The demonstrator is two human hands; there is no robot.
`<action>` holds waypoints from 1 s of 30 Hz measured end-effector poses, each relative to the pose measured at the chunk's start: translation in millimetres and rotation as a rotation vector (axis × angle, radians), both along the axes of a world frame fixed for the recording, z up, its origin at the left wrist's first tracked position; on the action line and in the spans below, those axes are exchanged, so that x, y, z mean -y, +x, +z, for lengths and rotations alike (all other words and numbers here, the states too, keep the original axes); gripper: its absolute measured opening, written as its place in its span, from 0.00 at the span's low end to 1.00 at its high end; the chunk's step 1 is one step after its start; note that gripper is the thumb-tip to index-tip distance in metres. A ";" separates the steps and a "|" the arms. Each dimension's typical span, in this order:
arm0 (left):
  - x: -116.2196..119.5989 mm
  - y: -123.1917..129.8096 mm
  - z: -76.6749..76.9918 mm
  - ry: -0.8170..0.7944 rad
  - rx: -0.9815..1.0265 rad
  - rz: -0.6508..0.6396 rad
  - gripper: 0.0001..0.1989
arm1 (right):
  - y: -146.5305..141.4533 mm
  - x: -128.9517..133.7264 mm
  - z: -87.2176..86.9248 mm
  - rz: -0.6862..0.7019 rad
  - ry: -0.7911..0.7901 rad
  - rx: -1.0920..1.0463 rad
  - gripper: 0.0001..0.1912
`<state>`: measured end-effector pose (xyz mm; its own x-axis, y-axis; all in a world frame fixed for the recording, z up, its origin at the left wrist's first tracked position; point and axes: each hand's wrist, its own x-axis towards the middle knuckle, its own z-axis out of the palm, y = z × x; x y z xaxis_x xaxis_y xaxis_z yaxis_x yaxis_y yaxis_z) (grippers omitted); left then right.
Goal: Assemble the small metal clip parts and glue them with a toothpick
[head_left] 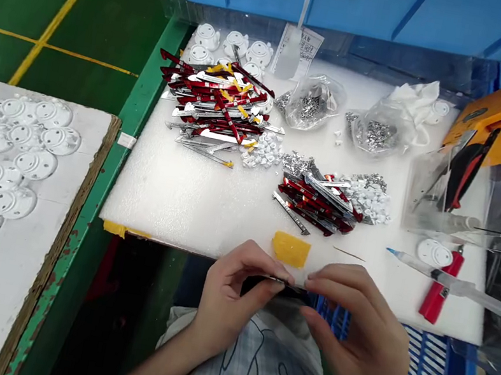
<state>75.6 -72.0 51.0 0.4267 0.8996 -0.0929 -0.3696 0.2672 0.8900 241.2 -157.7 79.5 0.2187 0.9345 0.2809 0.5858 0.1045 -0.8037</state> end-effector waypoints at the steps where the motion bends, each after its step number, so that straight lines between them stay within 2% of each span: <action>1: 0.5 0.2 3.3 0.013 0.011 0.005 0.02 | -5.0 -7.1 1.7 0.042 0.024 0.010 0.11; 4: 1.6 1.9 11.3 0.067 0.007 0.041 0.03 | -12.4 -18.3 5.5 0.076 0.077 0.014 0.13; 8: 3.4 3.6 16.3 0.119 -0.006 0.047 0.03 | -12.9 -14.2 6.7 0.073 0.078 -0.045 0.13; 13: 4.3 3.4 19.4 0.121 0.001 0.018 0.02 | -13.3 -9.0 6.5 0.078 0.060 -0.119 0.14; 18: 1.4 3.5 23.1 0.151 -0.054 0.037 0.07 | -13.8 -8.1 5.5 0.081 0.059 -0.156 0.16; 30: -0.3 1.5 23.5 0.198 -0.071 0.010 0.06 | -14.7 -6.8 8.5 0.054 0.063 -0.146 0.16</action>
<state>77.2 -71.7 74.5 0.4162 0.9075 0.0567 -0.3056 0.0809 0.9487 226.6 -150.9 88.0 0.2111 0.9277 0.3079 0.4559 0.1852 -0.8706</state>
